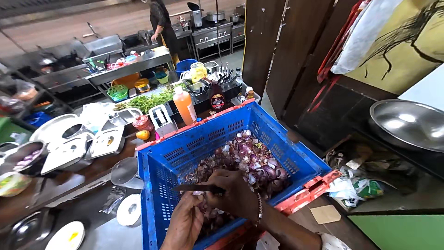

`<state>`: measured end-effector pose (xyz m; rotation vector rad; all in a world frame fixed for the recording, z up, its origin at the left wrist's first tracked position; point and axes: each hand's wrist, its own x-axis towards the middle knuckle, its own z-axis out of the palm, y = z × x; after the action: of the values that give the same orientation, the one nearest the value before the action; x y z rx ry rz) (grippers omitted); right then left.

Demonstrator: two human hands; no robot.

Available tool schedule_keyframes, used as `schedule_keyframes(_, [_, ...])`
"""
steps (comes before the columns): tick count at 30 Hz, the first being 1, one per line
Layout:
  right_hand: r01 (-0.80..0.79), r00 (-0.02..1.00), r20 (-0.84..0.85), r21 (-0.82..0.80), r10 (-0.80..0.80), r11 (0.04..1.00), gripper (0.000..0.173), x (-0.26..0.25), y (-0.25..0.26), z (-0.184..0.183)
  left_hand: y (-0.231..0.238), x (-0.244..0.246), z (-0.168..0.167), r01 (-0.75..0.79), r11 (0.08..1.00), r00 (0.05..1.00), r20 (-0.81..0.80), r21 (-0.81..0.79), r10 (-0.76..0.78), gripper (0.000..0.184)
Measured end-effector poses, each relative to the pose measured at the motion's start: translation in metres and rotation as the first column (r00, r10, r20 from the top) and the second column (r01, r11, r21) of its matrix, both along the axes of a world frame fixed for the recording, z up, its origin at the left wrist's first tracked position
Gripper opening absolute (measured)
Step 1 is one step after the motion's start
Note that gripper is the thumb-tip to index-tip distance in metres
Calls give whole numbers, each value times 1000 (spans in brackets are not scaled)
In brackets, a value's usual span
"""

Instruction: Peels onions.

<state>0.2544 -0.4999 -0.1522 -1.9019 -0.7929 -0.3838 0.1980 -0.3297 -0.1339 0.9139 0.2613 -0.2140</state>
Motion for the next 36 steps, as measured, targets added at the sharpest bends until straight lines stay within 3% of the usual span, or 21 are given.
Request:
schedule_keyframes(4, [53, 997, -62, -1, -53, 999, 14, -1, -1, 2, 4, 1, -3, 90, 996, 992, 83, 23, -92, 29])
schedule_keyframes(9, [61, 911, -412, 99, -15, 993, 20, 6, -7, 8, 8, 9, -10, 169, 985, 974, 156, -29, -163, 45])
schedule_keyframes(14, [85, 899, -436, 98, -34, 992, 20, 3, -8, 9, 4, 14, -2, 139, 970, 974, 148, 201, -170, 42])
schedule_keyframes(17, [251, 830, -504, -45, -239, 967, 18, 16, -22, 10, 8, 15, -1, 152, 988, 970, 194, -13, -146, 48])
schedule_keyframes(19, [371, 794, -438, -197, -421, 907, 19, 20, -31, 11, 10, 16, -1, 159, 973, 971, 204, -169, -123, 48])
schedule_keyframes(22, [405, 790, -334, -344, -514, 847, 31, 18, -37, 14, 10, 17, -5, 128, 985, 970, 222, -116, -100, 47])
schedule_keyframes(23, [387, 798, -340, -344, -498, 855, 36, 15, -37, 17, 9, 18, -7, 112, 991, 967, 239, -68, -93, 47])
schedule_keyframes(25, [358, 825, -366, -252, -431, 899, 29, 8, -34, 23, 8, 19, -9, 89, 995, 963, 259, -34, -77, 44])
schedule_keyframes(29, [225, 912, -317, -143, -260, 964, 41, -13, -25, 30, 9, 20, -8, 55, 994, 980, 198, -97, -35, 49])
schedule_keyframes(36, [166, 972, -109, -311, -209, 936, 29, -33, -9, 24, 8, 21, -5, -2, 999, 974, 225, 51, -10, 66])
